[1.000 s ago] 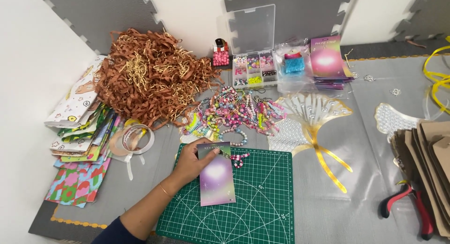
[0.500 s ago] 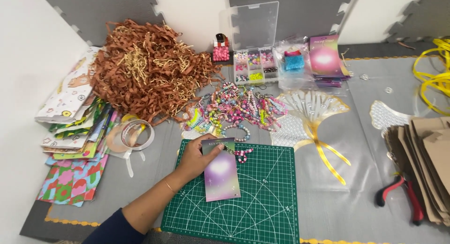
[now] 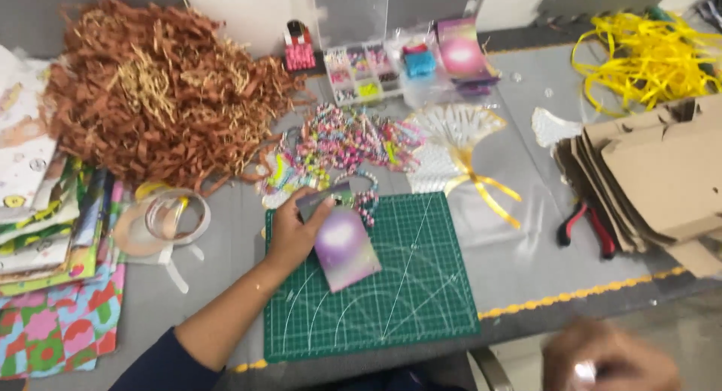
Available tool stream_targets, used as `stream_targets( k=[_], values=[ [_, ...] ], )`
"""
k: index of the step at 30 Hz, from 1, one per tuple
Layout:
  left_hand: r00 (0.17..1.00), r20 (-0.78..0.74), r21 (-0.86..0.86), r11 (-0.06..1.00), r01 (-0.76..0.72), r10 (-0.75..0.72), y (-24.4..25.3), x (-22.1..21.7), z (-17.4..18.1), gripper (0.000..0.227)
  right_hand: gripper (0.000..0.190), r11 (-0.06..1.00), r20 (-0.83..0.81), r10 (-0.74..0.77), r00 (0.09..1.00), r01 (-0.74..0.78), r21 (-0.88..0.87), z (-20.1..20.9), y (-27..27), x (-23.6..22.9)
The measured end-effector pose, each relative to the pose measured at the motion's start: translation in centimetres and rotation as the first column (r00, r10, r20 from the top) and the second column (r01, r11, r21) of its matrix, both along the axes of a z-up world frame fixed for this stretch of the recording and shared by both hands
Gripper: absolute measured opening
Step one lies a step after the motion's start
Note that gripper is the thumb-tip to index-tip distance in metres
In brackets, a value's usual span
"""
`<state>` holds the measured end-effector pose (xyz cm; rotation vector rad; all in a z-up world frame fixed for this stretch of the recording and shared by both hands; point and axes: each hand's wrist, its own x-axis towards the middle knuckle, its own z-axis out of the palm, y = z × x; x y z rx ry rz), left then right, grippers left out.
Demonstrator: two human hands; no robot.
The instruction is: Attaching a beaded keychain to a decorative backing card by threading the string through a hole.
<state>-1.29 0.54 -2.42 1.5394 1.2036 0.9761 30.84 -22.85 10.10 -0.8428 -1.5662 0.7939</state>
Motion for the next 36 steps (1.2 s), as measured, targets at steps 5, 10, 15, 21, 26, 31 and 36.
stream_targets(
  k=[5, 10, 15, 21, 26, 31, 36],
  values=[
    [0.992, 0.123, 0.075, 0.996, -0.047, 0.037, -0.2, -0.2, 0.4, 0.018, 0.026, 0.942, 0.284, 0.283, 0.916, -0.21, -0.263, -1.8, 12.8, -4.4],
    [0.971, 0.239, 0.125, 0.99, -0.06, 0.028, -0.3, 0.0, 0.7, 0.015, 0.027, 0.999, 0.421, -0.034, 0.906, 0.046, -0.02, -4.8, 20.0, -12.1],
    [0.961, 0.278, 0.076, 0.997, -0.022, 0.0, -0.9, -0.3, 2.6, 0.015, 0.021, 0.921, 0.563, -0.299, 0.771, 0.079, 0.381, -7.3, 21.4, -13.8],
    [0.973, 0.229, 0.081, 0.997, 0.018, -0.037, -0.8, -0.4, 2.4, 0.012, 0.019, 0.9, 0.527, -0.371, 0.765, 0.155, 0.407, -10.9, 21.7, -12.8],
    [0.981, 0.185, 0.075, 0.996, 0.042, -0.055, -0.7, -0.5, 2.6, 0.009, 0.017, 0.934, 0.515, -0.303, 0.802, 0.143, 0.328, -10.2, 21.2, -12.8],
    [0.988, 0.112, 0.097, 0.991, 0.095, -0.106, -0.5, -0.3, 2.1, 0.007, 0.017, 0.962, 0.522, -0.245, 0.817, 0.141, 0.232, -9.8, 21.0, -12.6],
    [0.99, 0.058, 0.079, 0.989, 0.125, -0.129, -0.5, -0.1, 0.8, 0.009, 0.015, 0.886, 0.57, -0.345, 0.746, 0.059, 0.46, -10.2, 21.5, -12.2]
  ],
)
